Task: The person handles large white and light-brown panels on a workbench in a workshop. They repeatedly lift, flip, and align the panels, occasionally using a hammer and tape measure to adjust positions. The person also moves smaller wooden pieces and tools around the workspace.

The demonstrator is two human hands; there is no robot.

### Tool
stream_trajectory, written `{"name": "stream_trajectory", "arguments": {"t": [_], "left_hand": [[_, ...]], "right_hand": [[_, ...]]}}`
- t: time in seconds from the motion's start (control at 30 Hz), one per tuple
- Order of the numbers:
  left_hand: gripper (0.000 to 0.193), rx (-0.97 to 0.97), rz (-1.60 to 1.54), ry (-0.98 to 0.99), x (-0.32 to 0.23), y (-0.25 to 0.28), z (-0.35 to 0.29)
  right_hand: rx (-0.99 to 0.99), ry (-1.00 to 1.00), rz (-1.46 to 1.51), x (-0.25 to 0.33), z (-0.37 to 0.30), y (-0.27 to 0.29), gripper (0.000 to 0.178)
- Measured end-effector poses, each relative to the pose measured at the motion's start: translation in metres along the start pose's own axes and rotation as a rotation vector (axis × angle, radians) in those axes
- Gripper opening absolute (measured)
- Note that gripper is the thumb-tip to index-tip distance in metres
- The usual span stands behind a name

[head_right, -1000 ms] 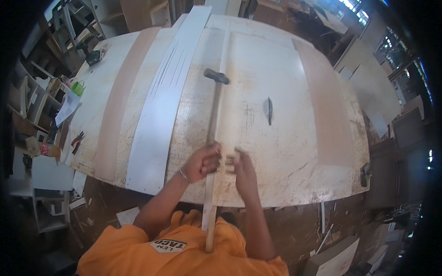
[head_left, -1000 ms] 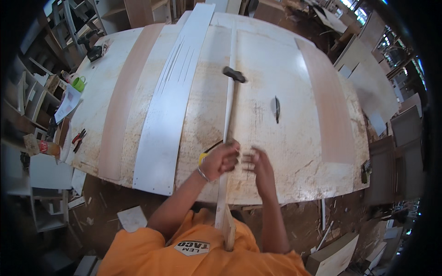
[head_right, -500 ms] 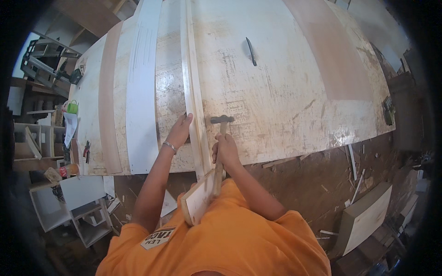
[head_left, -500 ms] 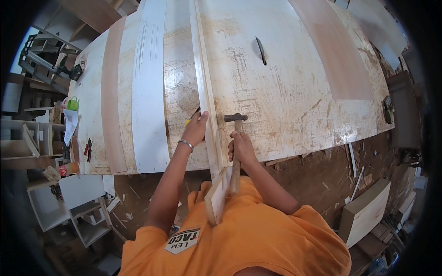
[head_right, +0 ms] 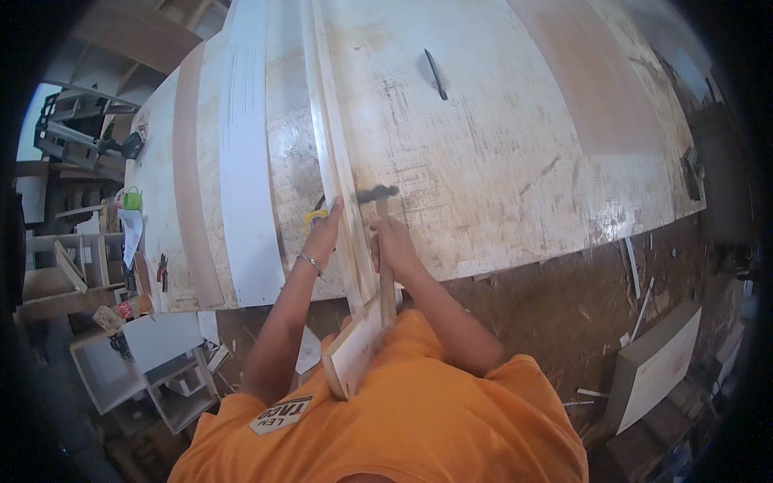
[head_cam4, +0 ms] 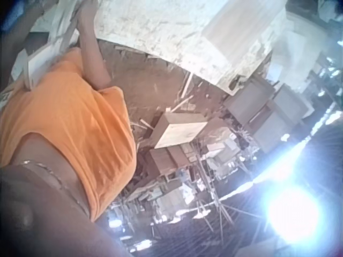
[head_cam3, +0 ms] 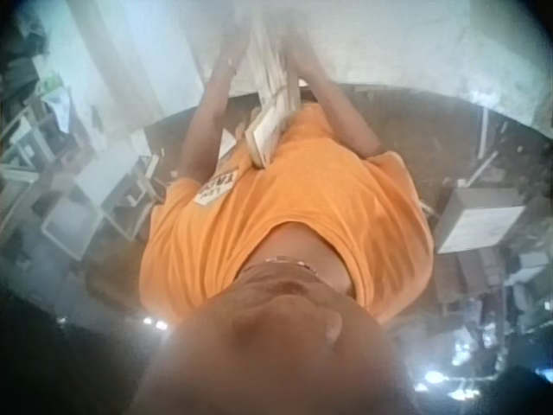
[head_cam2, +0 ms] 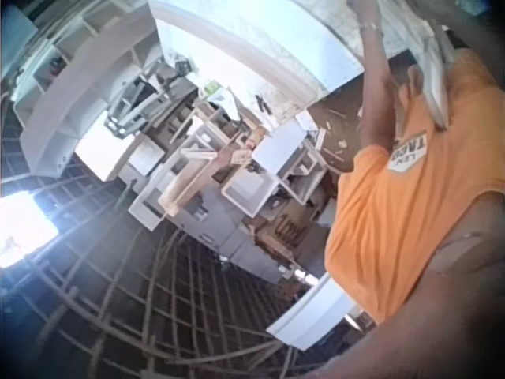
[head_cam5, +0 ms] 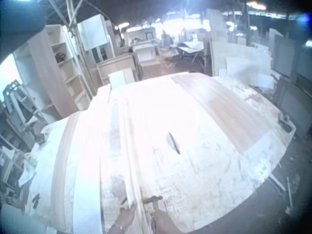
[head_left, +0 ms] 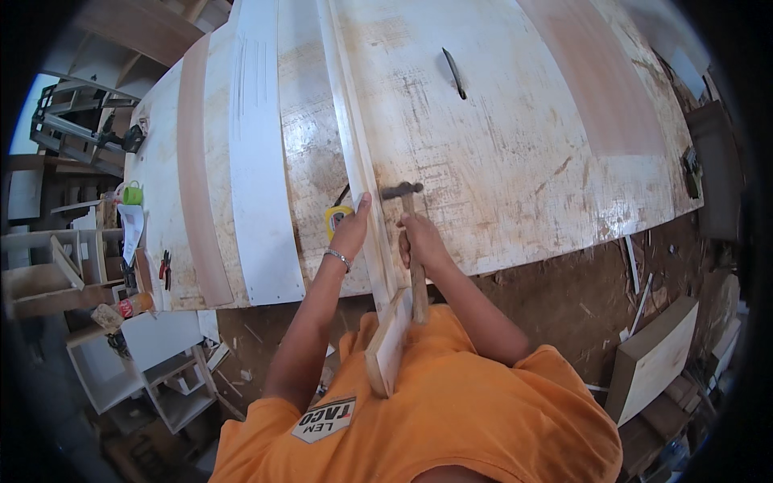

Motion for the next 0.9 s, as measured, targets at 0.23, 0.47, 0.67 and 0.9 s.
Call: {"name": "stream_trajectory", "arguments": {"t": [0.23, 0.47, 0.67, 0.9], "left_hand": [[0.070, -0.036, 0.053, -0.205, -0.031, 0.007, -0.042], [0.048, -0.131, -0.206, -0.035, -0.014, -0.006, -0.038], [0.048, -0.271, -0.160, -0.041, -0.016, -0.010, -0.033], [0.042, -0.263, -0.194, -0.011, -0.028, -0.002, -0.037]], "right_hand": [[-0.056, 0.203, 0.041, 0.041, 0.109, -0.017, 0.035], [-0.039, 0.296, -0.094, 0.118, 0.199, -0.043, 0.029], [-0.073, 0.367, 0.124, 0.220, 0.289, -0.097, 0.026], [0.074, 0.218, 0.130, 0.234, 0.345, -0.103, 0.020]]}}
Point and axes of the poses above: each hand's wrist, its own z-axis towards the middle knuckle, its own y-axis out of the back of the hand, x = y × z, the point moved 3 cm from there along z, towards the middle knuckle, and after that the axes turned 7 degrees about z, right-handed, at the moved point
